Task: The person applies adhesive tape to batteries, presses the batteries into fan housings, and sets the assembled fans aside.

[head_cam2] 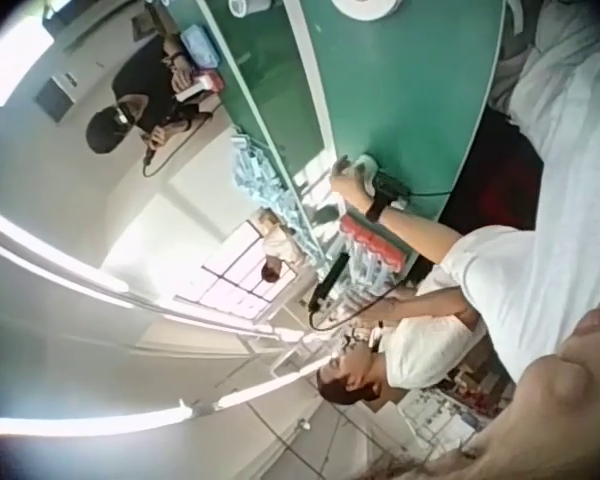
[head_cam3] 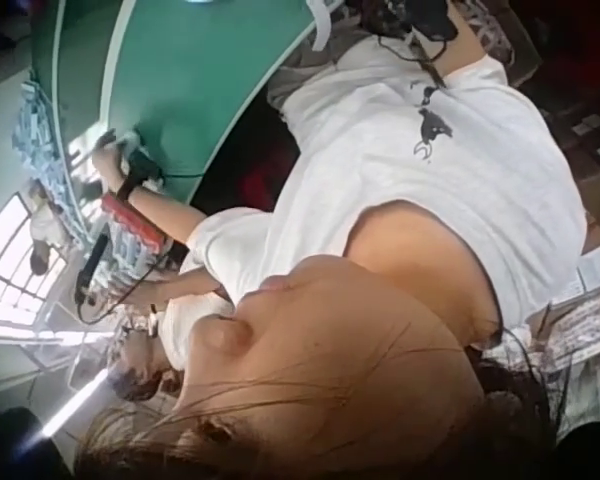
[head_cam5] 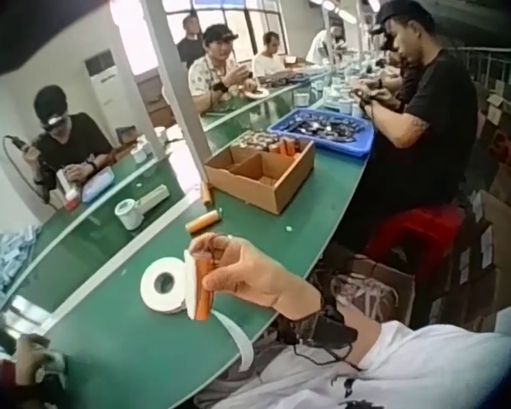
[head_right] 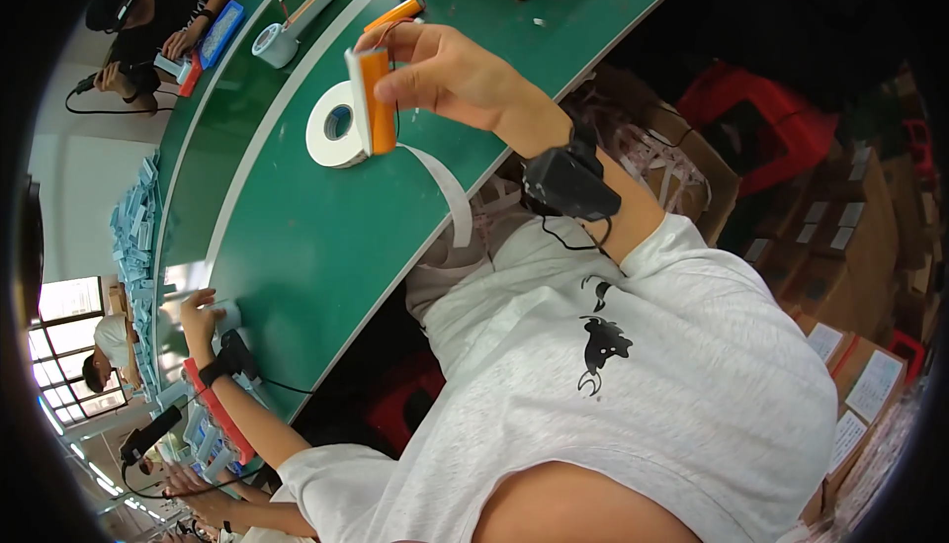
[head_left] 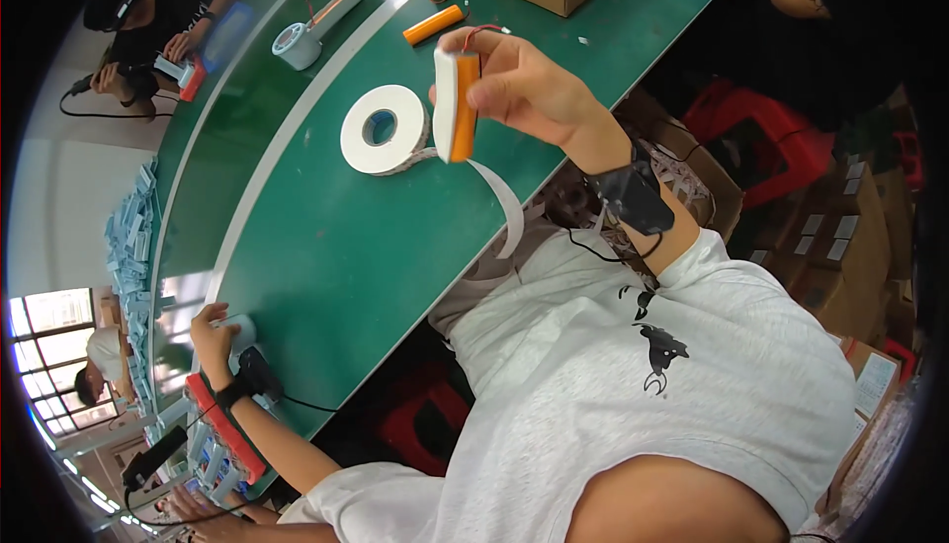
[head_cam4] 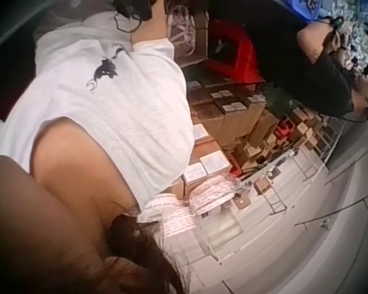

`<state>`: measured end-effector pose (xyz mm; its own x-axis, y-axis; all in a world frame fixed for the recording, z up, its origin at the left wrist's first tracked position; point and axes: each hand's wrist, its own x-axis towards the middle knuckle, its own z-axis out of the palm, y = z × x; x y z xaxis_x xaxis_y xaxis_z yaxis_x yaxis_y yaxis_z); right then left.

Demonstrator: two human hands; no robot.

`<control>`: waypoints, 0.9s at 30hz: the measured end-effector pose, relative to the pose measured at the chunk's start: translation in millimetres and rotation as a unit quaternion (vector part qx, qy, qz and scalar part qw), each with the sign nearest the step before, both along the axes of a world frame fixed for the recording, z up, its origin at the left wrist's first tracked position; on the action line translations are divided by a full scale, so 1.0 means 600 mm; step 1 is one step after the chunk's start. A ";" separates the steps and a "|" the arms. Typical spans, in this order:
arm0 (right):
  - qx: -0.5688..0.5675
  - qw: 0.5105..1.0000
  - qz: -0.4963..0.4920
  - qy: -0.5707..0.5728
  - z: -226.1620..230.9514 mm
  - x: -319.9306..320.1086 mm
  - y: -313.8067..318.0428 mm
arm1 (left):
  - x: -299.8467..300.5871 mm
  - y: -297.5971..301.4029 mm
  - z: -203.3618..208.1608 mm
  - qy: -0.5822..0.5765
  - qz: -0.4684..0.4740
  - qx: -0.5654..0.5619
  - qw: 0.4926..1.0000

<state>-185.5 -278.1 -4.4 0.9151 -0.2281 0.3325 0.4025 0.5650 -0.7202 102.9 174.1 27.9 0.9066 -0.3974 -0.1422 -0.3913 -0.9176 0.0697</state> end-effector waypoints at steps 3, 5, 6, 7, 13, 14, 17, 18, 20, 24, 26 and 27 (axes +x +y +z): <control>-0.027 0.999 0.030 -0.012 0.022 -0.012 0.022 | -0.081 -0.123 0.037 0.116 -0.072 -0.185 0.973; -0.042 0.997 0.056 -0.024 0.041 -0.005 0.037 | -0.138 -0.219 0.035 0.096 -0.097 -0.190 0.972; -0.046 0.997 0.060 -0.024 0.046 0.002 0.049 | -0.158 -0.252 0.027 0.040 -0.126 -0.166 0.977; -0.080 0.995 0.050 -0.034 0.051 0.007 0.060 | -0.178 -0.284 0.018 0.039 -0.122 -0.169 0.977; -0.198 0.977 -0.038 -0.066 0.042 0.025 0.088 | -0.155 -0.299 0.023 0.112 -0.036 -0.054 0.992; -0.200 0.977 -0.044 -0.063 0.042 0.024 0.084 | -0.162 -0.296 0.018 0.114 -0.044 -0.055 0.991; -0.236 0.970 -0.065 -0.013 0.040 0.018 0.079 | -0.223 -0.270 -0.005 0.088 -0.193 -0.254 0.944; -0.238 0.969 -0.067 -0.010 0.042 0.018 0.082 | -0.233 -0.279 -0.007 0.090 -0.195 -0.256 0.942; -0.282 0.958 -0.049 -0.005 0.049 0.025 0.091 | -0.252 -0.304 -0.004 0.133 -0.207 -0.267 0.932; -0.364 0.930 -0.059 0.004 0.053 0.011 0.111 | -0.273 -0.322 0.008 0.117 -0.265 -0.291 0.912; -0.393 0.917 -0.067 0.008 0.049 0.006 0.123 | -0.273 -0.316 0.006 0.098 -0.291 -0.299 0.904; -0.400 0.914 -0.072 0.001 0.045 0.003 0.128 | -0.269 -0.308 0.004 0.059 -0.348 -0.275 0.894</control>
